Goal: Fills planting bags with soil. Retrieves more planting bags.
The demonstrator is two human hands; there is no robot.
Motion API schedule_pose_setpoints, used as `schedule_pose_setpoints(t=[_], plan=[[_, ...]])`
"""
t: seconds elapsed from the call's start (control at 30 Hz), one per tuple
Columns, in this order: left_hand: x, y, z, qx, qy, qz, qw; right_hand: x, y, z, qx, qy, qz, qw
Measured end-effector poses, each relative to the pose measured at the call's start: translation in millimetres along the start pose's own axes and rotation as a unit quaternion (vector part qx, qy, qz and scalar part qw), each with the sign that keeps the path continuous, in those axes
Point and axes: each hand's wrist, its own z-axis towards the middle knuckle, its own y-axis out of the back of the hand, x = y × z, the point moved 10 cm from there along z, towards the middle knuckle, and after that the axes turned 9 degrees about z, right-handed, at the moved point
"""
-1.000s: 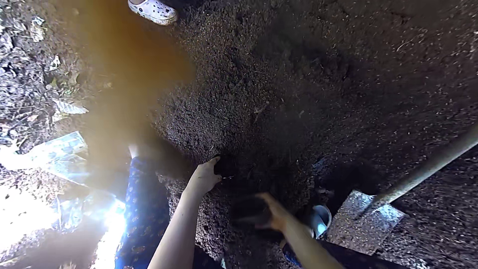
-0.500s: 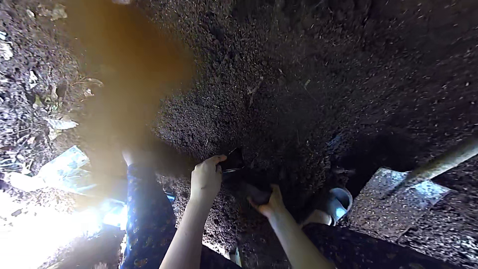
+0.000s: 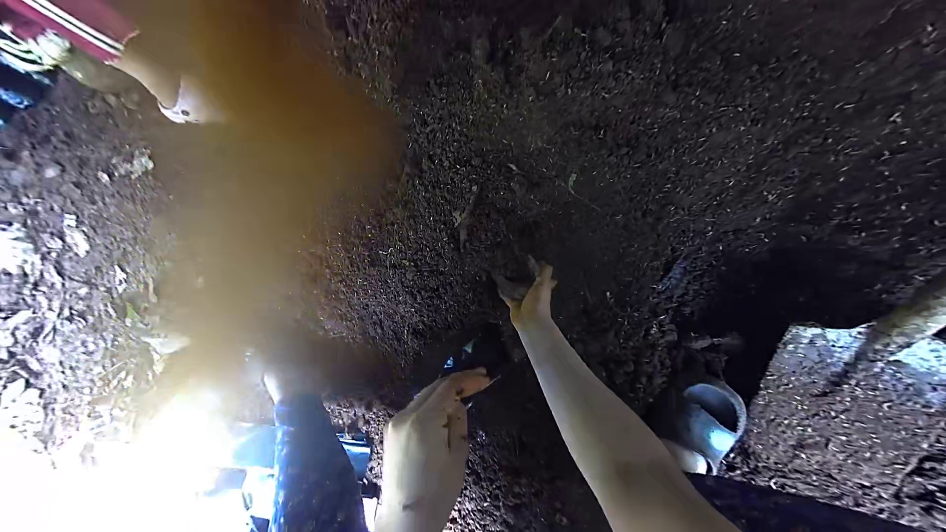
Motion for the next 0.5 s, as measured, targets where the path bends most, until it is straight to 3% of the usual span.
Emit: schedule_pose_setpoints(t=[0.07,0.17,0.27,0.4,0.5], plan=[[16.7,-37.3,0.5,0.062,0.07,-0.029,0.995,2.8,-2.1,-3.0,0.043,-0.019,0.004,0.999],[66.0,-115.1,6.4,0.225,0.202,-0.002,0.953,8.2,2.0,-13.4,0.08,-0.058,0.034,0.995],[55.4,-114.8,19.1,0.215,0.206,0.001,0.955,27.8,11.2,-26.6,0.098,-0.071,0.016,0.993],[44.3,-108.4,14.7,0.199,0.211,-0.011,0.957,43.6,69.7,-52.2,0.076,-0.061,-0.052,0.994],[46.8,-108.3,9.6,0.195,0.214,-0.007,0.957,29.6,113.8,-75.7,0.026,-0.075,-0.045,0.996]])
